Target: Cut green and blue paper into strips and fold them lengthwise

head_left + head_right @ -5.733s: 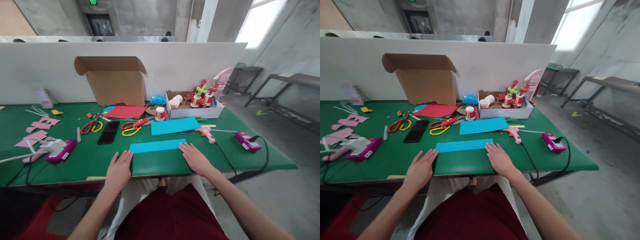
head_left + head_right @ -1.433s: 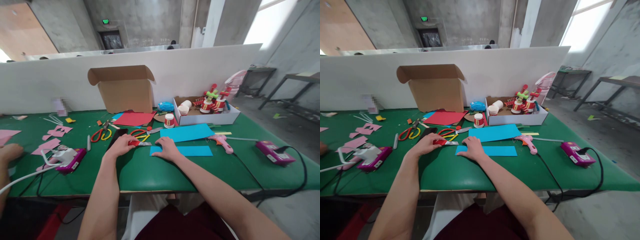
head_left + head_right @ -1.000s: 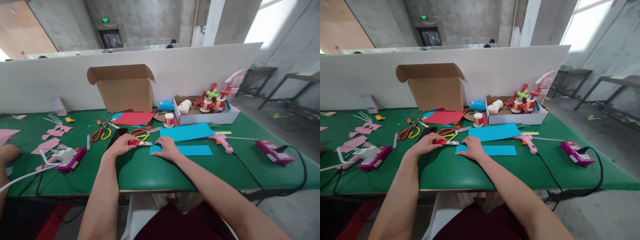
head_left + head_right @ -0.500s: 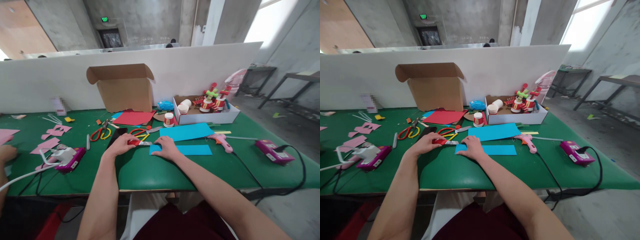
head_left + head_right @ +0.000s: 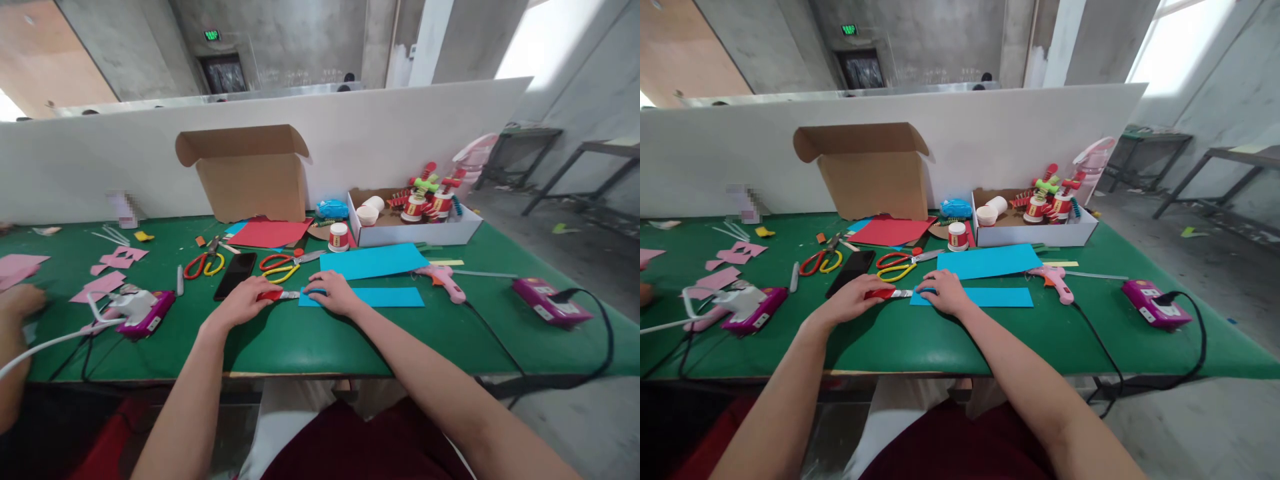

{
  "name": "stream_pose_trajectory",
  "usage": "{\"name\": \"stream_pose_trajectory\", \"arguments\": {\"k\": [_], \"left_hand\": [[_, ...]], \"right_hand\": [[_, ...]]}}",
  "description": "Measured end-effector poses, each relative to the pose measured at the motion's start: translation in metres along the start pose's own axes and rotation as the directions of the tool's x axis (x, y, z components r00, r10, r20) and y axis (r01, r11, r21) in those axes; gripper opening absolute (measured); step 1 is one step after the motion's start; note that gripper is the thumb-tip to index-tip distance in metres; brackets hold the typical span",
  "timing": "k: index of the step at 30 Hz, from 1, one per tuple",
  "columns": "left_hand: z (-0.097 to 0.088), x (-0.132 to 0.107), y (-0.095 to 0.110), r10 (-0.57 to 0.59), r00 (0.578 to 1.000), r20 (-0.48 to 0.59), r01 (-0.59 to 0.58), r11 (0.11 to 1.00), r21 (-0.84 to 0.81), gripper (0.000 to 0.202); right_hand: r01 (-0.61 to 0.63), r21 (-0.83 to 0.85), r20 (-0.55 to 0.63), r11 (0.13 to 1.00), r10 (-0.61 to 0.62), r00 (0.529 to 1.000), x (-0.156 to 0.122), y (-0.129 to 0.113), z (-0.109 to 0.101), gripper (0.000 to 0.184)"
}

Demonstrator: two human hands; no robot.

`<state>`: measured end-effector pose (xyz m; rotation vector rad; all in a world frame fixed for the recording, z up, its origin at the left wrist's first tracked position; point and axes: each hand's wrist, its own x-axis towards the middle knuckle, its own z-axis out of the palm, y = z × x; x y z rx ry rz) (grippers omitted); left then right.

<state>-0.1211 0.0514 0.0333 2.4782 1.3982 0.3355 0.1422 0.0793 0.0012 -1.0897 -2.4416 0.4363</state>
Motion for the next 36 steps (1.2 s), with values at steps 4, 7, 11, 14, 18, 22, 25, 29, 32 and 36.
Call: {"name": "stream_pose_trajectory", "arguments": {"k": [4, 7, 11, 14, 18, 22, 25, 29, 32, 36], "left_hand": [[0.011, -0.014, 0.008, -0.02, 1.0, -0.012, 0.021, 1.0, 0.023, 0.033], [0.017, -0.017, 0.013, -0.033, 0.999, -0.031, 0.034, 0.998, 0.043, 0.034], [0.021, -0.018, 0.016, -0.012, 0.999, -0.041, 0.014, 0.999, 0.051, 0.039], [0.021, -0.019, 0.016, -0.005, 1.0, -0.023, 0.007, 0.998, 0.06, 0.043], [0.02, -0.018, 0.016, 0.011, 1.0, -0.011, -0.01, 0.999, 0.048, 0.043], [0.019, -0.018, 0.015, 0.037, 0.999, -0.003, -0.037, 0.999, 0.029, 0.042], [0.019, -0.018, 0.014, 0.03, 1.0, -0.004, -0.03, 0.999, 0.029, 0.042], [0.019, -0.018, 0.014, 0.051, 0.999, -0.011, -0.051, 0.998, 0.023, 0.043], [0.018, -0.017, 0.015, 0.055, 0.998, -0.001, -0.055, 0.998, 0.013, 0.044], [0.017, -0.018, 0.016, 0.037, 0.999, 0.013, -0.037, 0.999, 0.007, 0.043]], "right_hand": [[0.051, -0.013, 0.037, 0.999, -0.05, 0.998, -0.001, 0.007, 0.0, 0.026], [0.08, -0.029, 0.072, 0.996, -0.078, 0.994, -0.003, 0.013, 0.0, 0.029], [0.097, -0.067, 0.105, 0.993, -0.089, 0.99, -0.005, 0.016, 0.001, 0.031], [0.092, -0.079, 0.106, 0.993, -0.084, 0.991, -0.006, 0.014, 0.001, 0.031], [0.093, -0.082, 0.092, 0.992, -0.085, 0.992, -0.006, 0.013, 0.001, 0.03], [0.085, -0.087, 0.1, 0.993, -0.076, 0.992, -0.005, 0.015, 0.003, 0.031], [0.085, -0.095, 0.109, 0.992, -0.075, 0.991, -0.004, 0.015, 0.004, 0.032], [0.091, -0.101, 0.108, 0.991, -0.08, 0.991, -0.004, 0.015, 0.004, 0.031], [0.088, -0.107, 0.119, 0.99, -0.075, 0.99, -0.004, 0.016, 0.004, 0.032], [0.092, -0.102, 0.114, 0.991, -0.08, 0.99, -0.004, 0.017, 0.005, 0.032]]}}
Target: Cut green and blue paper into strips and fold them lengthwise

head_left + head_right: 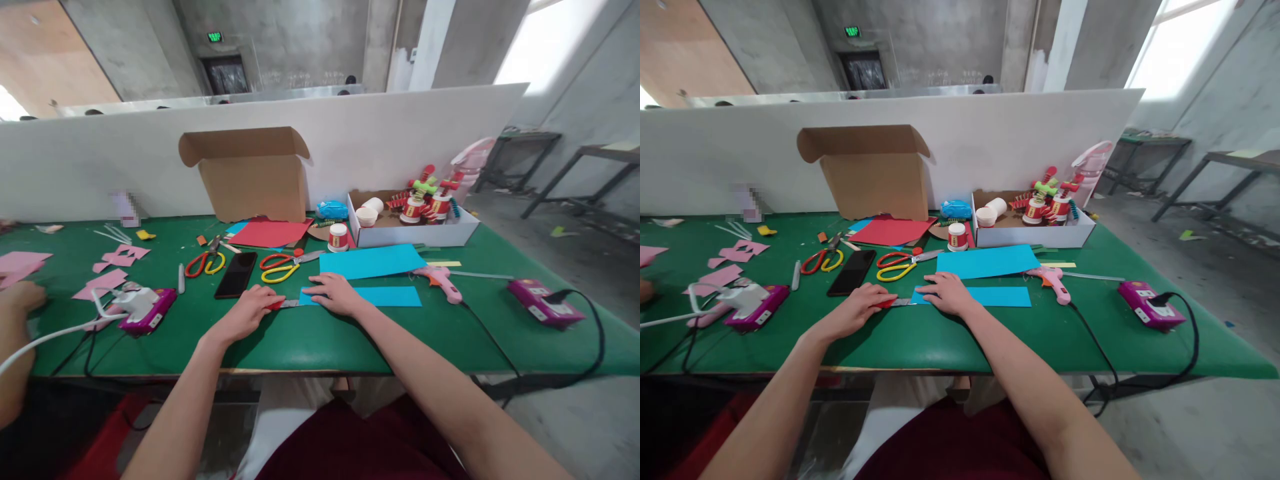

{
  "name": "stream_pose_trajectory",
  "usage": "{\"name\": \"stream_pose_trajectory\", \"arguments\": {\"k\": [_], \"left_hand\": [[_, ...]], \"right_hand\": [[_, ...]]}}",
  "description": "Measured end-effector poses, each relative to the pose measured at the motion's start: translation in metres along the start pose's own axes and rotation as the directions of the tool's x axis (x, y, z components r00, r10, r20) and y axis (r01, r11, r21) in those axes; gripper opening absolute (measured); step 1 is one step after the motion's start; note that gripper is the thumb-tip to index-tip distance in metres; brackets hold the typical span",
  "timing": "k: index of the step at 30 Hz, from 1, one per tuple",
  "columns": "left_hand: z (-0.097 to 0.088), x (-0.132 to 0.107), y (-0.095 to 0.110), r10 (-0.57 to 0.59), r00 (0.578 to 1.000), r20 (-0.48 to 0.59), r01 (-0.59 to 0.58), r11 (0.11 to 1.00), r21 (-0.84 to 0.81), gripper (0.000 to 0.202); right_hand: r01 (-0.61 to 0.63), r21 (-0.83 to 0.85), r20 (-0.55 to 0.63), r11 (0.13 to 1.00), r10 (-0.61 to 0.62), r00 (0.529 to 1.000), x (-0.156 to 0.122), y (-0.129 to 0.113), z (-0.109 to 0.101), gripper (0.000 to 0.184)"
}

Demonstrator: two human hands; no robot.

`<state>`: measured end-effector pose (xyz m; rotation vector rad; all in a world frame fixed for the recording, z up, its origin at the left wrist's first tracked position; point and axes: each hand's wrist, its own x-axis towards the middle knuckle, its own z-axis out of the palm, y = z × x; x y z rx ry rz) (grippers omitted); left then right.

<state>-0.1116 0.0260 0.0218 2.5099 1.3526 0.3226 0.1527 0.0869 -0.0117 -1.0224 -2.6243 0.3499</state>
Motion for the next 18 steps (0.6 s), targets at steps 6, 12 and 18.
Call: {"name": "stream_pose_trajectory", "arguments": {"k": [6, 12, 18], "left_hand": [[0.005, 0.0, 0.005, 0.001, 1.0, -0.018, -0.001, 1.0, 0.013, 0.044], [0.009, -0.001, 0.009, -0.032, 0.999, -0.034, 0.034, 0.998, 0.045, 0.044], [0.016, 0.001, 0.016, -0.038, 0.999, -0.038, 0.04, 0.998, 0.054, 0.045]], "right_hand": [[-0.002, 0.001, -0.005, 1.0, 0.002, 1.0, 0.0, -0.001, -0.001, 0.032], [-0.011, -0.001, -0.002, 1.0, 0.011, 1.0, 0.0, -0.002, -0.001, 0.031], [-0.014, -0.018, 0.007, 1.0, 0.014, 1.0, 0.001, -0.002, 0.0, 0.032]]}}
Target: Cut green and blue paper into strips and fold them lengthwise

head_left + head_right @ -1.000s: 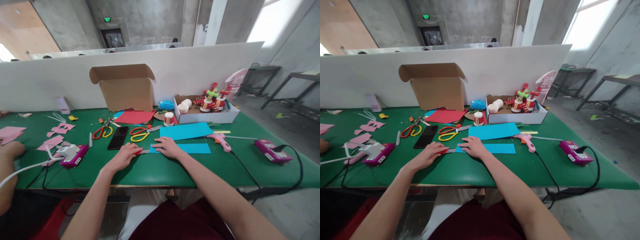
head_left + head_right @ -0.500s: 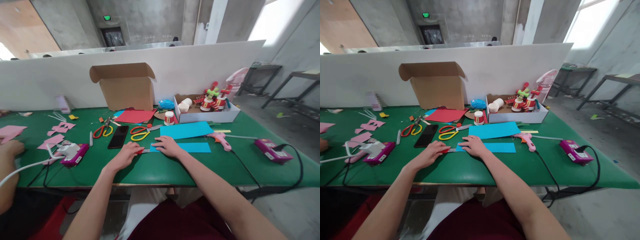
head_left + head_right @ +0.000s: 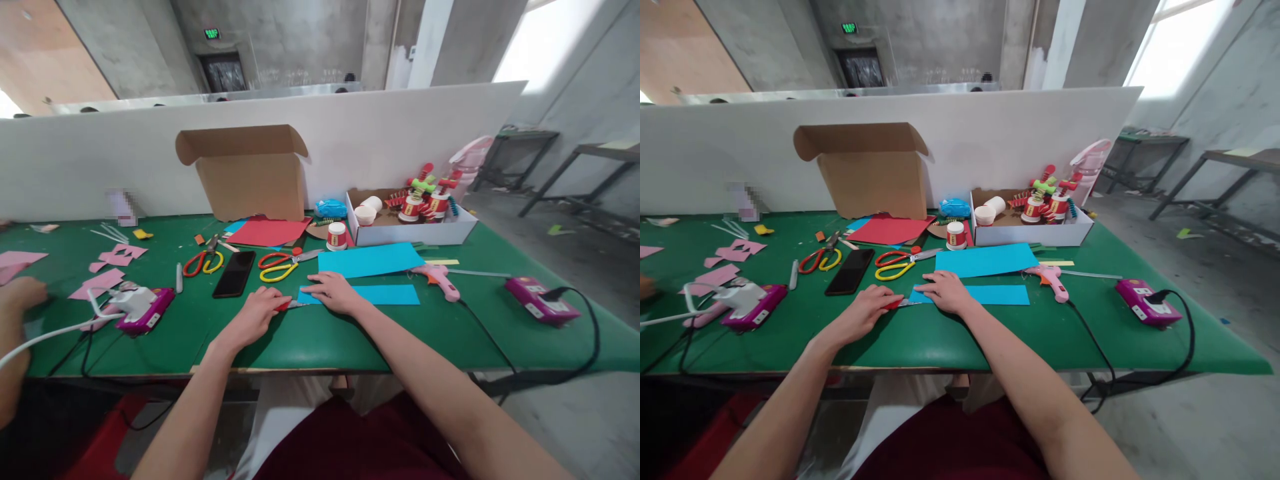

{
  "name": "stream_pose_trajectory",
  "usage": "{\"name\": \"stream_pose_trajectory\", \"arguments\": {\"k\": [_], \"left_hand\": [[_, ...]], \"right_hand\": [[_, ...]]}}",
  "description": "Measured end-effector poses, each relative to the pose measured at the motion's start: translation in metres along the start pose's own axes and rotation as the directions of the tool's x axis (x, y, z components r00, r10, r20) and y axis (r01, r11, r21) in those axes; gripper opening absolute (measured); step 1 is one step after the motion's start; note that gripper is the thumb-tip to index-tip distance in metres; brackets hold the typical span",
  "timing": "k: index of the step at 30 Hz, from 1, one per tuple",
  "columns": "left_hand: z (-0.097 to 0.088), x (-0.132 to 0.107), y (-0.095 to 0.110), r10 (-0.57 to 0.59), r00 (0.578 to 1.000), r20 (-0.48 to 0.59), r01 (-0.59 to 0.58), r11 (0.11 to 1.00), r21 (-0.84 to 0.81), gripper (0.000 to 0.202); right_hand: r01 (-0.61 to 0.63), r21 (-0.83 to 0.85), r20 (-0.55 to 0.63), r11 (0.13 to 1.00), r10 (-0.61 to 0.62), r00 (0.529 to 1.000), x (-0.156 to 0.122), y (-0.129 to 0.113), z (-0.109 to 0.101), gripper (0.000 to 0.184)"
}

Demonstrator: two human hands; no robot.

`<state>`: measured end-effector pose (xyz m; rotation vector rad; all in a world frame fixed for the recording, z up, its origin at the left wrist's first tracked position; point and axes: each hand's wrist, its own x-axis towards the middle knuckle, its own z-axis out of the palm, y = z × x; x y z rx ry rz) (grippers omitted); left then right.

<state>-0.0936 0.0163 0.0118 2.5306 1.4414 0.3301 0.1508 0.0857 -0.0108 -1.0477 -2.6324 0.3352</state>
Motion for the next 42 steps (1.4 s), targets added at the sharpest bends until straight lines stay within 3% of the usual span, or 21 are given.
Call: {"name": "stream_pose_trajectory", "arguments": {"k": [6, 13, 18, 32, 42], "left_hand": [[0.001, -0.003, 0.001, -0.001, 1.0, 0.004, 0.001, 0.999, 0.033, 0.045], [-0.004, -0.003, 0.005, 0.014, 1.0, -0.013, -0.014, 1.0, 0.015, 0.037], [-0.004, 0.0, 0.014, 0.036, 0.998, -0.041, -0.035, 0.999, 0.027, 0.034], [0.011, 0.0, 0.032, -0.024, 0.995, -0.092, 0.032, 0.995, 0.09, 0.039], [0.009, -0.002, 0.043, -0.059, 0.994, -0.091, 0.069, 0.992, 0.102, 0.04]], "right_hand": [[0.011, -0.033, 0.087, 0.999, -0.009, 0.996, 0.0, 0.002, -0.01, 0.036], [0.023, -0.06, 0.14, 0.998, -0.014, 0.99, -0.03, 0.03, -0.039, 0.039], [-0.011, -0.034, 0.185, 0.999, 0.017, 0.983, -0.041, 0.032, -0.035, 0.042], [-0.06, -0.046, 0.188, 0.997, 0.067, 0.98, -0.039, 0.028, -0.032, 0.042], [-0.071, -0.03, 0.193, 0.997, 0.075, 0.978, -0.039, 0.025, -0.035, 0.043]]}}
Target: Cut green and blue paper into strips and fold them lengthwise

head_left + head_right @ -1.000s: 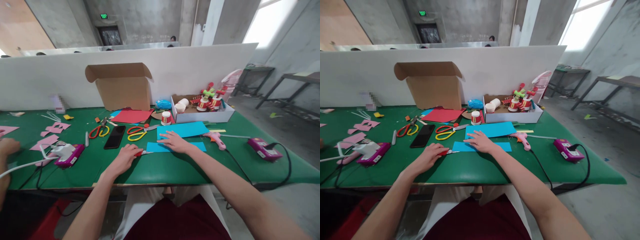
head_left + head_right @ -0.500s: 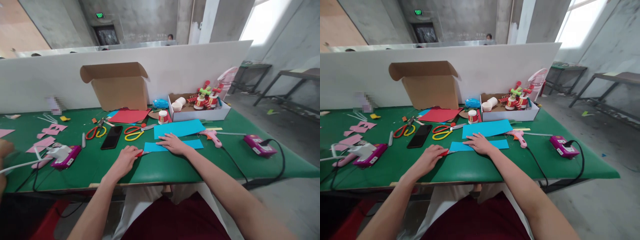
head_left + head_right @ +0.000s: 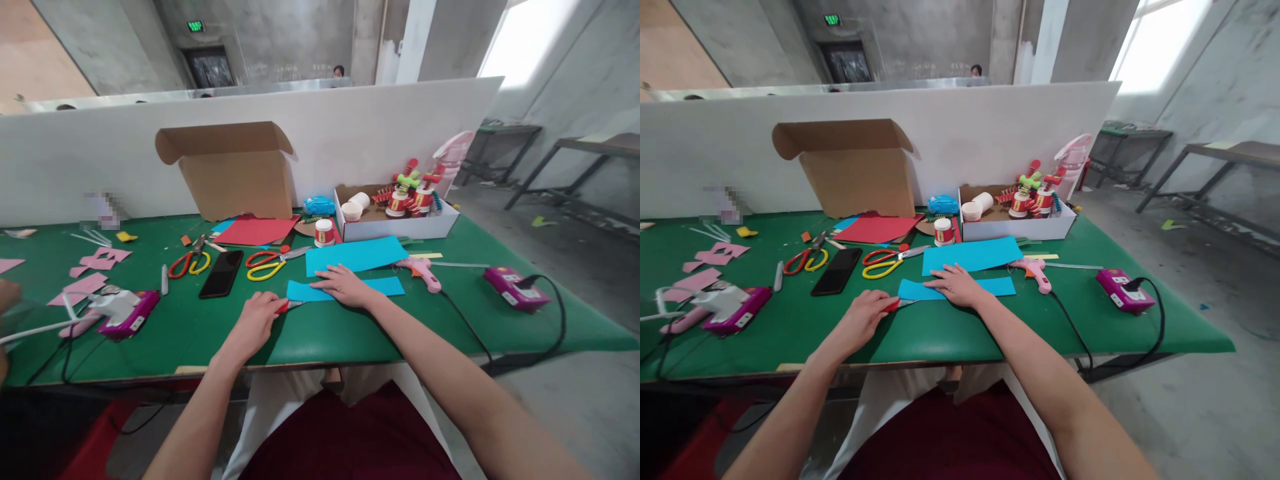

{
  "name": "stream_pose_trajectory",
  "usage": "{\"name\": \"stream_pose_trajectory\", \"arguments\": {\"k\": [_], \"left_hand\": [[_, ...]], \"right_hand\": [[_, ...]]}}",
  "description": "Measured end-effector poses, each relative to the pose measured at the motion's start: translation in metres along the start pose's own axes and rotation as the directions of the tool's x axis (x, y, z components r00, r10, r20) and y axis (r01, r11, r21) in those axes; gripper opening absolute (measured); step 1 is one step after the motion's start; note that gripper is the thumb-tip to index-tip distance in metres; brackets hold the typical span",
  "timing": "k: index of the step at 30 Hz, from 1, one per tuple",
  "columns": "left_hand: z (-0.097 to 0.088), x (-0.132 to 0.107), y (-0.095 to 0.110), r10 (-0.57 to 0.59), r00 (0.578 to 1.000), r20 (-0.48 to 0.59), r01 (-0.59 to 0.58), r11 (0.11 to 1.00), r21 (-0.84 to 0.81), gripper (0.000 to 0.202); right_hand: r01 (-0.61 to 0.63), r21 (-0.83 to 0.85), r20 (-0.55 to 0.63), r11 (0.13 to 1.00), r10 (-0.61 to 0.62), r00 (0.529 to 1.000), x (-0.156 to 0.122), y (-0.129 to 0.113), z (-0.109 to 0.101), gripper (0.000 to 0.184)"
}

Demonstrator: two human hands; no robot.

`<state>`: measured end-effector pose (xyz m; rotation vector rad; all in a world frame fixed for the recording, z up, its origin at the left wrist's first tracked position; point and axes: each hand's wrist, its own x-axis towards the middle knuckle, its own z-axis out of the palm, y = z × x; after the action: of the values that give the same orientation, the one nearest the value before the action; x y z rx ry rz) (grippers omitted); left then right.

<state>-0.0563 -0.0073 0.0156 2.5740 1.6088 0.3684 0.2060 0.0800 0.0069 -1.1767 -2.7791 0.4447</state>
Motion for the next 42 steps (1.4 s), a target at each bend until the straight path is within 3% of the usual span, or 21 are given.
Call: {"name": "stream_pose_trajectory", "arguments": {"k": [38, 42], "left_hand": [[0.01, 0.014, 0.04, -0.017, 1.0, 0.022, 0.016, 0.999, 0.04, 0.042], [0.011, 0.009, 0.034, -0.012, 1.0, -0.001, 0.012, 0.999, 0.032, 0.043]], "right_hand": [[-0.001, 0.012, 0.0, 1.0, 0.001, 1.0, 0.0, 0.001, 0.0, 0.043], [-0.003, 0.03, -0.008, 1.0, 0.003, 1.0, 0.003, -0.005, 0.004, 0.042]]}}
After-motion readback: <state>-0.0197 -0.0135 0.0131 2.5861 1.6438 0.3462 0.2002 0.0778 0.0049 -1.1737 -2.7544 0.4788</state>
